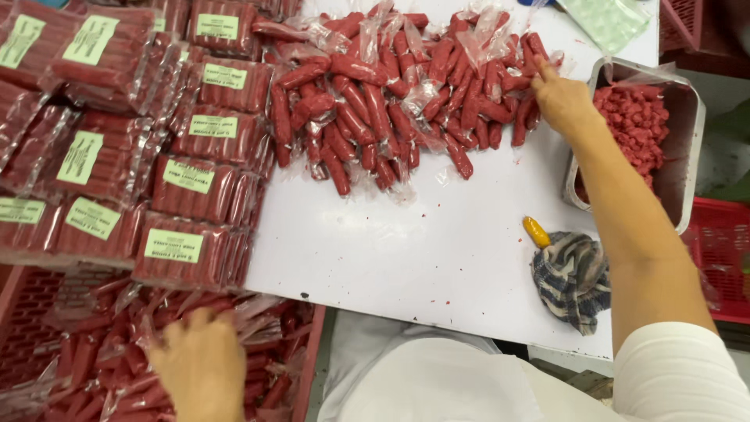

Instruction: The person fills sausage casings with ground meat, ties off the ends, and places the finished sausages into a pink basket. They repeatedly pick up casings, fill them, and tie them off by hand.

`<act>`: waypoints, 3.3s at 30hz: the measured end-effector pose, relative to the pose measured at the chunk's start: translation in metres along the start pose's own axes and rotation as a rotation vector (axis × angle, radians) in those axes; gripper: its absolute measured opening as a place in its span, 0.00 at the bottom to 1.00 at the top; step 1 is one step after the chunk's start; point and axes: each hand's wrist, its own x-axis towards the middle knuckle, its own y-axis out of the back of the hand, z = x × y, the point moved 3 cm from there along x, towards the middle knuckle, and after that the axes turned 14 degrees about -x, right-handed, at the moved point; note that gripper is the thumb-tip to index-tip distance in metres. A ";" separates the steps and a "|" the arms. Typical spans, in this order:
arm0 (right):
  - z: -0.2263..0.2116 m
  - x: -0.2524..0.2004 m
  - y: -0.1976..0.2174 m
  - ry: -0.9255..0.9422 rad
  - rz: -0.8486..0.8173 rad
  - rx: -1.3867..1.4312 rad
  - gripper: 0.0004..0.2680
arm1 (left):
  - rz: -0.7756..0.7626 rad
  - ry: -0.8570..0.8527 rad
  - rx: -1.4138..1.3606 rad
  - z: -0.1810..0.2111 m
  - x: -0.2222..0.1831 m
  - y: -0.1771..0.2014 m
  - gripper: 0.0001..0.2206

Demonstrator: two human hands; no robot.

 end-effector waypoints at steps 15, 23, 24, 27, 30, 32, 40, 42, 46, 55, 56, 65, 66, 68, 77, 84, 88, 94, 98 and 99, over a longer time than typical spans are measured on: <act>-0.041 -0.276 0.146 0.101 0.840 -0.072 0.08 | -0.501 -1.284 -1.612 0.392 -0.032 -0.020 0.13; -0.070 -0.215 0.075 0.266 0.992 0.453 0.10 | -1.250 -1.001 -1.973 0.362 -0.067 -0.041 0.10; -0.082 -0.205 0.089 0.293 1.010 0.628 0.11 | -1.358 -0.957 -2.028 0.350 -0.068 -0.037 0.09; -0.141 -0.163 0.081 0.309 1.055 0.818 0.10 | -1.488 -0.891 -2.161 0.318 -0.056 -0.047 0.09; -0.178 -0.149 0.105 0.416 0.988 0.748 0.11 | -0.621 -1.054 -1.417 0.274 -0.017 -0.055 0.17; -0.178 -0.164 0.131 0.462 0.820 0.724 0.09 | 0.103 -1.122 -1.096 0.248 0.009 -0.055 0.09; -0.224 -0.194 0.111 0.505 0.427 1.425 0.04 | -0.797 -0.816 -2.093 0.245 0.050 -0.112 0.08; -0.252 -0.196 0.090 0.228 0.645 0.579 0.03 | -0.888 -0.217 -2.546 0.279 0.084 -0.151 0.07; -0.218 -0.211 0.105 0.073 0.799 0.431 0.05 | -0.753 -0.342 -2.326 0.282 0.075 -0.128 0.08; -0.209 -0.186 0.041 -0.032 0.237 1.711 0.08 | -0.256 -0.924 -1.724 0.315 0.089 -0.111 0.08; -0.213 -0.181 0.030 -0.108 0.260 1.683 0.09 | -0.057 -1.087 -1.549 0.314 0.080 -0.106 0.07; -0.217 -0.196 0.078 -0.008 0.327 1.811 0.09 | 0.197 -1.259 -1.368 0.287 0.064 -0.093 0.04; -0.220 -0.195 0.077 0.021 0.295 1.842 0.08 | 0.166 -1.216 -1.403 0.284 0.063 -0.094 0.05; -0.217 -0.196 0.086 0.095 0.269 1.847 0.06 | 0.142 -1.163 -1.473 0.279 0.064 -0.093 0.05; -0.212 -0.215 0.074 0.062 0.353 1.701 0.05 | 0.296 -1.099 -1.577 0.295 0.046 -0.114 0.06; -0.206 -0.228 0.026 -0.106 0.498 1.634 0.03 | 0.483 -1.294 -1.186 0.322 0.012 -0.105 0.04; -0.226 -0.226 0.015 -0.534 0.117 2.368 0.04 | 0.385 -1.427 -1.302 0.323 -0.010 -0.087 0.05; -0.228 -0.222 0.039 -0.499 0.120 2.260 0.06 | 0.456 -1.159 -1.434 0.318 0.009 -0.106 0.07; -0.218 -0.202 0.048 -0.399 0.292 2.014 0.04 | 0.133 -0.995 -1.487 0.311 0.026 -0.120 0.06; -0.220 -0.192 0.044 -0.413 0.288 2.076 0.04 | 0.025 -0.977 -1.488 0.312 0.035 -0.133 0.07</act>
